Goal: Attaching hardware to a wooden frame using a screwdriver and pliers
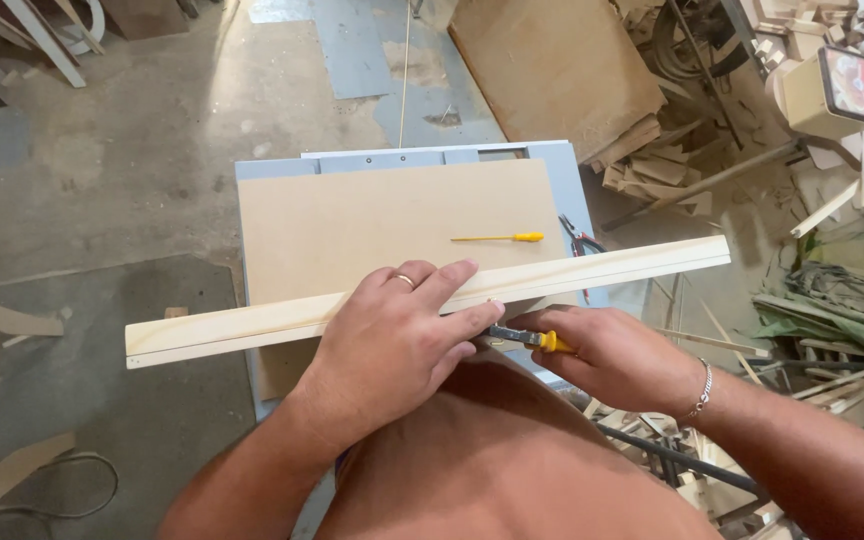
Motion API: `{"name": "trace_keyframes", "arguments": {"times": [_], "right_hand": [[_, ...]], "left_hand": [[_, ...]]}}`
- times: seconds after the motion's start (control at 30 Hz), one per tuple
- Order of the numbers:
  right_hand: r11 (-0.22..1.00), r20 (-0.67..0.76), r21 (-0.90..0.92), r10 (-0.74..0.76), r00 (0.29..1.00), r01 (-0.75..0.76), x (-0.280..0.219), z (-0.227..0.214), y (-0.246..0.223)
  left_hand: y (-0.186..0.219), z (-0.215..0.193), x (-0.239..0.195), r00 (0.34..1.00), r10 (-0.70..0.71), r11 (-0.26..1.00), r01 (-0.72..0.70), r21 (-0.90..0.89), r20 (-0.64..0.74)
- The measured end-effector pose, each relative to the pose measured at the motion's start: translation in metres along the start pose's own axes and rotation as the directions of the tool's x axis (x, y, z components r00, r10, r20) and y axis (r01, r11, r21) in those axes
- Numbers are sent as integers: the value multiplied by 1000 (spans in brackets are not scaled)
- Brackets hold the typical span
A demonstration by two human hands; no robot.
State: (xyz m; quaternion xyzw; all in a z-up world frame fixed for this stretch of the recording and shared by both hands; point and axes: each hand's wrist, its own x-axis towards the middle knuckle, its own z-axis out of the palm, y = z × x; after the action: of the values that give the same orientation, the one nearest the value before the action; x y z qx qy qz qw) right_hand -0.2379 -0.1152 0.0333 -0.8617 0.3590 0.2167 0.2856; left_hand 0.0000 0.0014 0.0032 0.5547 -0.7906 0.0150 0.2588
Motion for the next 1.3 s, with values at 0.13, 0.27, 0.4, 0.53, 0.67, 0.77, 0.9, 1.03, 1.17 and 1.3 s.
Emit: {"name": "trace_keyframes", "arguments": {"times": [0.13,0.27,0.4,0.53,0.67,0.77,0.9,1.03,1.17,1.3], "right_hand": [[999,8,5,-36,999,36,1,-3,3],[999,10,13,-37,999,37,2,-4,6],[998,-18,-2,-56,998,56,6,1,14],[999,-40,-9,-41,998,41,10,3,15],[989,-50,-136,47,998,-53,15,7,22],[976,-54,-192,92,994,-101,16,5,21],[964,-47,-233,118,992,-126,17,2,17],[956,-50,-259,126,991,-135,15,0,17],[971,-38,-223,75,996,-82,13,-1,16],[985,-24,-165,51,998,-54,8,-9,9]], "left_hand": [[0,0,0,1000,4,1000,-5,-3,-21],[0,-1,0,1000,8,1000,-8,18,2],[-1,-5,2,999,44,998,-43,46,-16],[0,-3,2,999,41,999,-41,27,-28],[2,-2,2,997,32,999,-32,7,-72],[2,-2,3,997,27,1000,-26,18,-71],[0,-3,4,998,27,1000,-26,12,-53],[-1,-4,6,1000,9,995,-9,102,-6],[-1,-1,7,1000,7,994,-6,111,-4],[-2,-1,8,999,7,994,-2,109,-41]]}}
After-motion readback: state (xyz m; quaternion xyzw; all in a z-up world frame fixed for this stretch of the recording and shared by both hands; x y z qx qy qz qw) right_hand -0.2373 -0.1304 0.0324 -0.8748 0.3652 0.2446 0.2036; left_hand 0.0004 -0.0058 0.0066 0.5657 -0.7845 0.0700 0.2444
